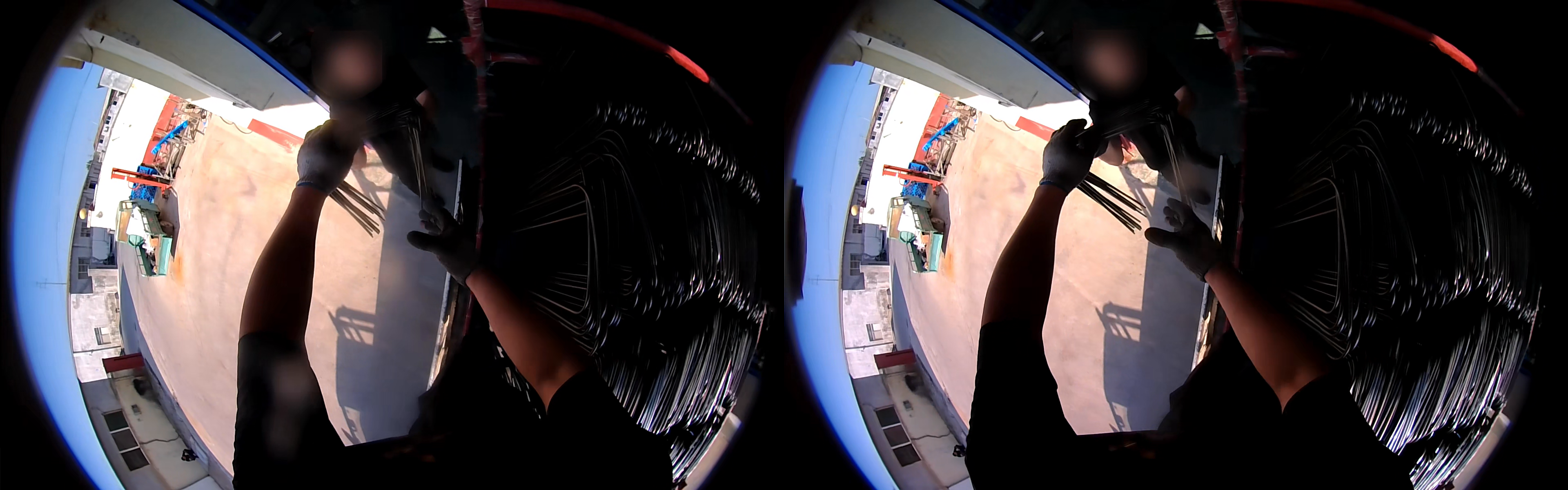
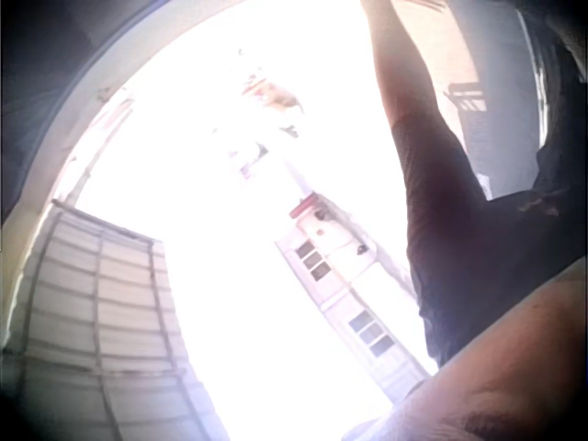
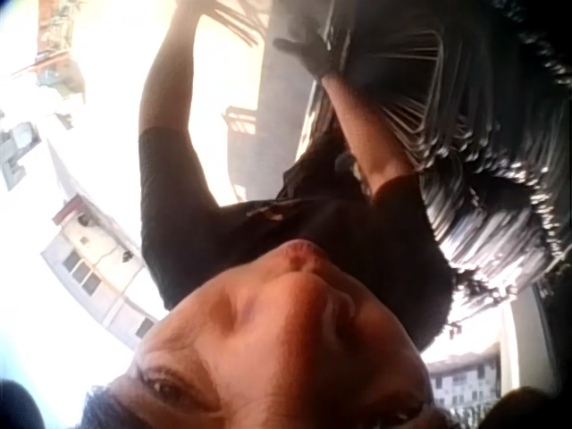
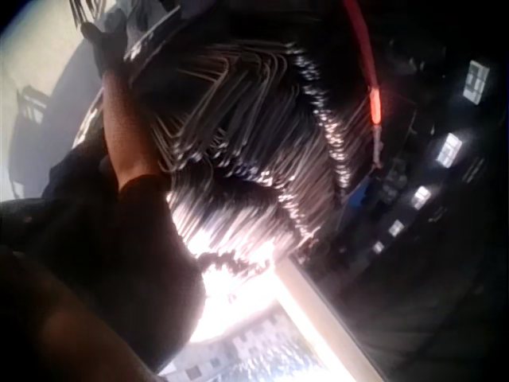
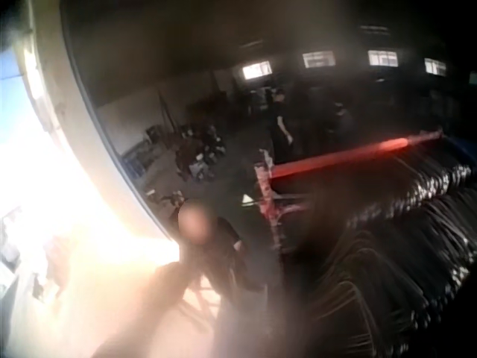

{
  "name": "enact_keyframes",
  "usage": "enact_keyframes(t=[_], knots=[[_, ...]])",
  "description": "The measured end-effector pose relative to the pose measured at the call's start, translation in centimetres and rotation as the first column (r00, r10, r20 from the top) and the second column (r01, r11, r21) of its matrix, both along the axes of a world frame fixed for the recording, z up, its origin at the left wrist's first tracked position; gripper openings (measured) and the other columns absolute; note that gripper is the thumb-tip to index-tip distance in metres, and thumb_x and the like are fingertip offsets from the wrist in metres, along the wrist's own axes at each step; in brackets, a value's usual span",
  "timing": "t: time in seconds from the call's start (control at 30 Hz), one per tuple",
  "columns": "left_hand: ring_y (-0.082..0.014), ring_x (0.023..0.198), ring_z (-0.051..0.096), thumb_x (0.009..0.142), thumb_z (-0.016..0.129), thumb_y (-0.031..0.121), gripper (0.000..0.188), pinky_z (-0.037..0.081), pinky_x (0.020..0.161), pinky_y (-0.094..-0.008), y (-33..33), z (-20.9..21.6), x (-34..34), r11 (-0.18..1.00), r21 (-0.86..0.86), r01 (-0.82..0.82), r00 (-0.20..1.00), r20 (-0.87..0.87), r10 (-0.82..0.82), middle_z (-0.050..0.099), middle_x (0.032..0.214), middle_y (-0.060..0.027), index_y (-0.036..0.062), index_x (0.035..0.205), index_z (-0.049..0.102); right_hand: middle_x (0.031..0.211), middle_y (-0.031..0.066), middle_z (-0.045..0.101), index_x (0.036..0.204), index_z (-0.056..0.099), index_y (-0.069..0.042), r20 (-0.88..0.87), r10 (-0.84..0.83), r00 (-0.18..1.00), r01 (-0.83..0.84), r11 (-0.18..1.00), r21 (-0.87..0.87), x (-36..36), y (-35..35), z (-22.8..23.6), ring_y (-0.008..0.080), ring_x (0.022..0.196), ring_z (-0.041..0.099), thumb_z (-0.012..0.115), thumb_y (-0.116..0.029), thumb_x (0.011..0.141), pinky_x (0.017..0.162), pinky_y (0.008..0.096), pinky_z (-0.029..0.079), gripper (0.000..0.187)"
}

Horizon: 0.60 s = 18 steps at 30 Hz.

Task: The person stands on a forklift and repeatedly picks up bundles of metal frames from a rack, handing them to a coworker below. The coworker receives the frames and places them onto a pallet. The forklift moves slightly during the process.

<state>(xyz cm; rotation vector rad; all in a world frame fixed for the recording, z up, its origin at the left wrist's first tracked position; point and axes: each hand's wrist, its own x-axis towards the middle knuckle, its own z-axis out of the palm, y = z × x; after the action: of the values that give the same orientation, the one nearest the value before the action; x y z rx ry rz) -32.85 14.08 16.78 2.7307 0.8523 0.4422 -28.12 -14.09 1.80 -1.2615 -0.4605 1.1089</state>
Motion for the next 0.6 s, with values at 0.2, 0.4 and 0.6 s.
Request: enact_keyframes(t=[0.2, 0.4, 0.6], knots=[[-0.0288, 0.085, 0.078, 0.098, 0.07, 0.052, 0.068, 0.061, 0.083, -0.0406, 1.6, 2.2, 1.0, 0.986, -0.13, -0.103, 0.976, -0.206, 0.075, 0.078, 0.112, -0.02, -0.0004, 0.141, 0.063, 0.169, 0.0225, 0.037, 0.171, 0.018, -0.003, -0.342, 0.048, 0.938, 0.026, 0.978, 0.209, -0.3, 10.9, -1.0, 0.0283, 0.159, 0.031, 0.087, -0.039, 0.09, 0.127, 0.0387, 0.025, 0.112], [-0.0239, 0.052, 0.068, 0.102, 0.064, 0.052, 0.052, 0.055, 0.051, -0.0375, -3.6, 6.7, 1.4, 0.512, -0.698, -0.502, 0.832, -0.551, 0.065, 0.074, 0.073, -0.0135, 0.0016, 0.093, 0.074, 0.102, 0.0001, 0.068, 0.11, 0.069, -0.016, -0.677, 0.048, 0.735, 0.391, 0.785, 0.481, 0.5, 16.2, 1.8, 0.0182, 0.099, 0.064, 0.074, -0.032, 0.1, 0.091, 0.0387, 0.049, 0.02], [-0.0299, 0.084, 0.078, 0.104, 0.053, 0.065, 0.068, 0.06, 0.077, -0.0392, -4.7, -0.5, -3.3, 0.941, -0.324, 0.102, 0.892, -0.389, -0.231, 0.077, 0.089, -0.0202, -0.001, 0.1, 0.07, 0.108, 0.0048, 0.069, 0.124, 0.064, -0.008, -0.848, 0.24, 0.472, 0.453, 0.759, 0.467, -0.4, 11.1, 5.3, 0.0207, 0.107, 0.067, 0.068, -0.023, 0.105, 0.099, 0.0395, 0.057, 0.025]])
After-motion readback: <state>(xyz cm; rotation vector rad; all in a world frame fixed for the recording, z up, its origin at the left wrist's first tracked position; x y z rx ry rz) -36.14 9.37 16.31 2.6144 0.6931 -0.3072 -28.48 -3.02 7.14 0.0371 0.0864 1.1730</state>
